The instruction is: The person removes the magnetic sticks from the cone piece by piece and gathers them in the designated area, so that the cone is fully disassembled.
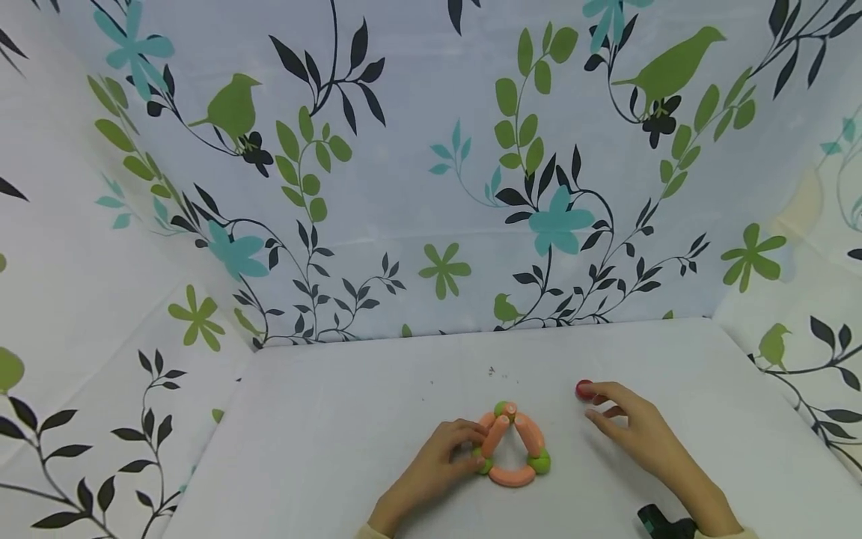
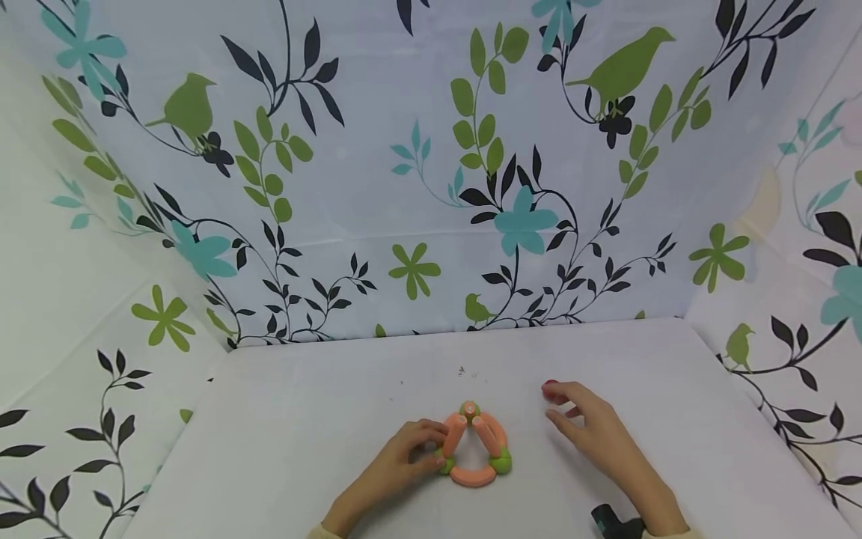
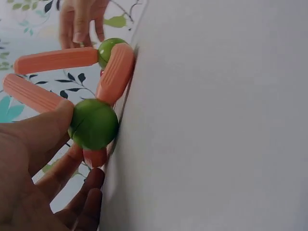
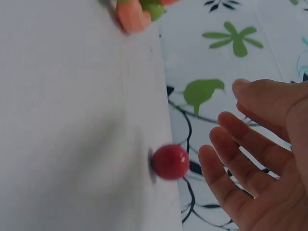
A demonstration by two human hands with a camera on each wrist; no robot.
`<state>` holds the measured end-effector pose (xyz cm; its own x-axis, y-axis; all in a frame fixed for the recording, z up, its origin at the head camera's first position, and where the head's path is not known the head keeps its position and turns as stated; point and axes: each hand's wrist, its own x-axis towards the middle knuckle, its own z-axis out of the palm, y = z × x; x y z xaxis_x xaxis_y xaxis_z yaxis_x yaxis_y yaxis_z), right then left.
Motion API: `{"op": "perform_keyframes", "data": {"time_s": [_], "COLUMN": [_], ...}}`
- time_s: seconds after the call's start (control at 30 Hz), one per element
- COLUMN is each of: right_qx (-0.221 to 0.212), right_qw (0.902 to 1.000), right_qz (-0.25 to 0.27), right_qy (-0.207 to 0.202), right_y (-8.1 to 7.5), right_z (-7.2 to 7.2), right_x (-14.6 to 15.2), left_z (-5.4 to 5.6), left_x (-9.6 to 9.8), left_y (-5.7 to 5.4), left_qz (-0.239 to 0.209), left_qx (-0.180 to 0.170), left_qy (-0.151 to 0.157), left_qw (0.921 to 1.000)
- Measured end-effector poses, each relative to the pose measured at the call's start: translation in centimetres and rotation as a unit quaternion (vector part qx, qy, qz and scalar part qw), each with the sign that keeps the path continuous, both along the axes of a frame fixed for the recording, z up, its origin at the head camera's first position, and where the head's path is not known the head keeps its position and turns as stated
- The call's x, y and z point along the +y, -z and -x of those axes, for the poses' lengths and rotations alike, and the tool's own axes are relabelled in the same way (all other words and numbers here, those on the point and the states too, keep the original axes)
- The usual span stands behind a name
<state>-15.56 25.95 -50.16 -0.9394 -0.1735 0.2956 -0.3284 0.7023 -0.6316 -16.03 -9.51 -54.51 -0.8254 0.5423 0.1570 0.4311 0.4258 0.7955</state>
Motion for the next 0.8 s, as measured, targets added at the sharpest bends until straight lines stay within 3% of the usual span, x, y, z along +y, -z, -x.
{"op": "perform_keyframes", "data": {"time_s": [0.17,0.37,0.63,0.8], "right_qx": [0.020,0.021,-0.016,-0.035], "right_qw": [0.9981,0.9890,0.9757,0.9667], "right_qz": [0.048,0.100,0.136,0.146], "right_qy": [-0.034,-0.106,-0.171,-0.208], "right_y": [0.0,0.0,1.2,1.7], "right_z": [-1.5,-2.9,-3.3,-3.4], "right_x": [-1.7,-3.2,-4.7,-5.5], "left_z": [-0.2,-0.6,-1.5,-1.8], "left_x": [-0.2,-0.1,0.7,1.4], "left_y": [-0.5,-1.1,-1.7,-1.6], "left_qz": [0.051,0.106,0.153,0.171], "left_qx": [0.035,0.080,0.117,0.177], "left_qy": [0.006,-0.017,-0.047,-0.040], "left_qw": [0.9981,0.9910,0.9802,0.9685]}}
